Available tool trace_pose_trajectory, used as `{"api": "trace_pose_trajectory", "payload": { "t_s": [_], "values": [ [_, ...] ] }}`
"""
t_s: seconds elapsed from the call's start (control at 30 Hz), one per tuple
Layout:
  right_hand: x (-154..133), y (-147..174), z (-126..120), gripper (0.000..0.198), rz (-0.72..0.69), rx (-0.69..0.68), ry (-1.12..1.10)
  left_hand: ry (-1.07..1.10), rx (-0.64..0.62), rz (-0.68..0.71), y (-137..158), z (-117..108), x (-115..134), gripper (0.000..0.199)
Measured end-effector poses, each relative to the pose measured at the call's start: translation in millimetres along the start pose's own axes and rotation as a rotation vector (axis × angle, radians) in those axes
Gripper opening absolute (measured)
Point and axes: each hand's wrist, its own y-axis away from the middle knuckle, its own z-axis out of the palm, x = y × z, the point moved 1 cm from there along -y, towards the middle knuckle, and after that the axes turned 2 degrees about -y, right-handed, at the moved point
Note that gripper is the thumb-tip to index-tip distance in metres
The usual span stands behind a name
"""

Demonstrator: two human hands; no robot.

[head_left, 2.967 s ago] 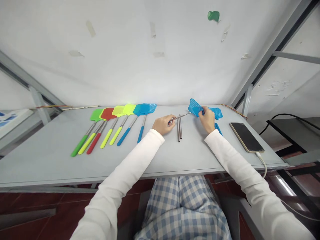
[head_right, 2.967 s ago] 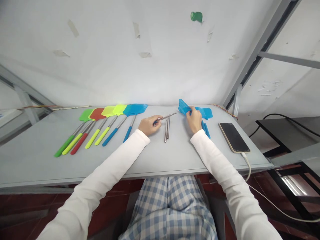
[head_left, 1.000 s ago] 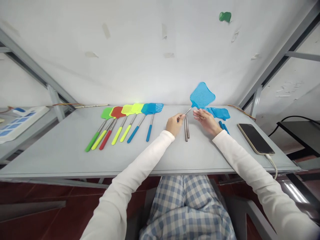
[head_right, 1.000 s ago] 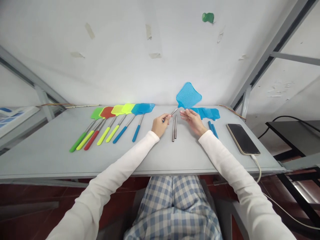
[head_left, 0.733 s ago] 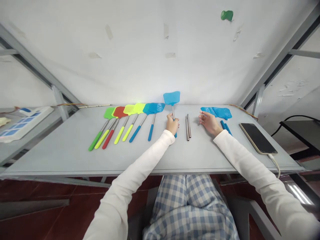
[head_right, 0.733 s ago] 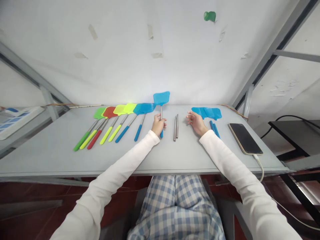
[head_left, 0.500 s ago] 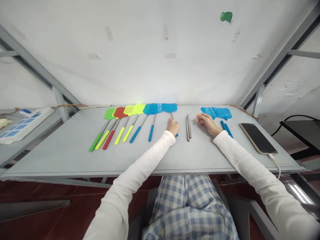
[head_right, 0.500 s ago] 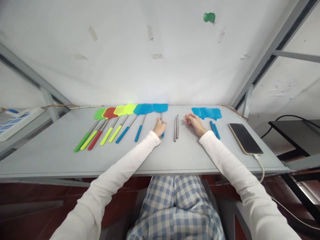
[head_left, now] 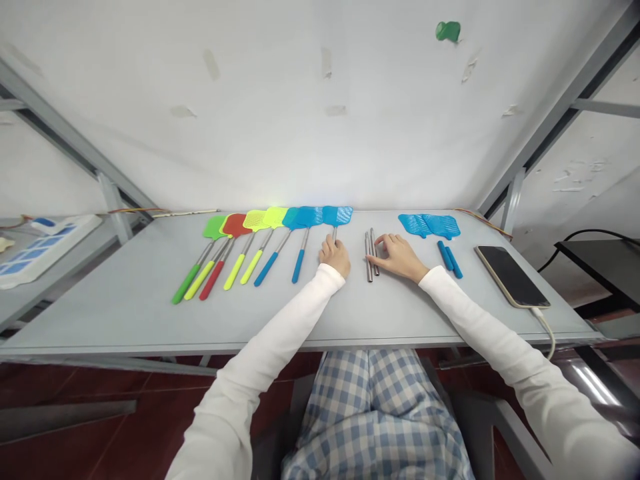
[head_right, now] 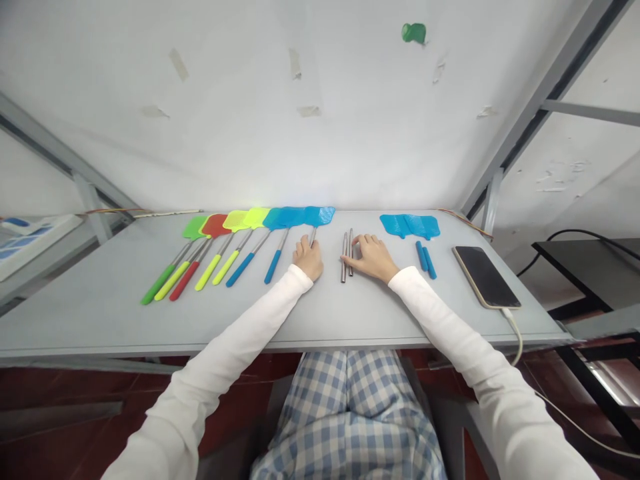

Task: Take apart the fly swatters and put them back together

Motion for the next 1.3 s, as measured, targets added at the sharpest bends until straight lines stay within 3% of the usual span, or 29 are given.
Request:
{"api": "trace_pose_trajectory", "payload": {
  "t_s": [0.23, 0.5, 0.73, 0.83, 0.93, 1.1, 1.2, 1.3],
  "values": [
    [-0.8, 2.3, 3.6, 0.049, 0.066, -0.039, 0.113, -0.157, 0.034, 0.013, 12.3, -7.6, -29.5, 0.05],
    [-1.3, 1.1, 0.2, 0.037, 0.095, -0.055, 0.024, -0.052, -0.182, 0.138, 0.0, -30.0, -80.6, 0.05],
    [-0.7, 0.6, -6.8, 0.032, 0.11, -0.078, 0.003, 0.039, -0.233, 0.281, 17.6, -49.9, -98.1, 0.041],
    [0.4, 0.6, -9.1, 0.029, 0.107, -0.026, 0.095, 0.113, -0.152, 0.333, 30.2, -48.3, -84.7, 0.037],
    [9.8, 1.1, -14.6, 0.028, 0.201, 0.09, 0.245, 0.272, -0.075, 0.371, 29.7, -35.1, -51.3, 0.032],
    [44.1, 4.2, -31.1, 0.025, 0.418, 0.307, 0.311, 0.22, 0.023, 0.218, -4.4, -1.2, 15.1, 0.03],
    [61.8, 7.3, -37.3, 0.025, 0.527, 0.305, 0.334, 0.091, 0.091, 0.154, -26.3, 11.4, 36.6, 0.036],
    [66.9, 9.5, -35.7, 0.027, 0.564, 0.237, 0.29, 0.057, 0.096, 0.16, -38.5, 17.0, 38.3, 0.034]
  ]
}}
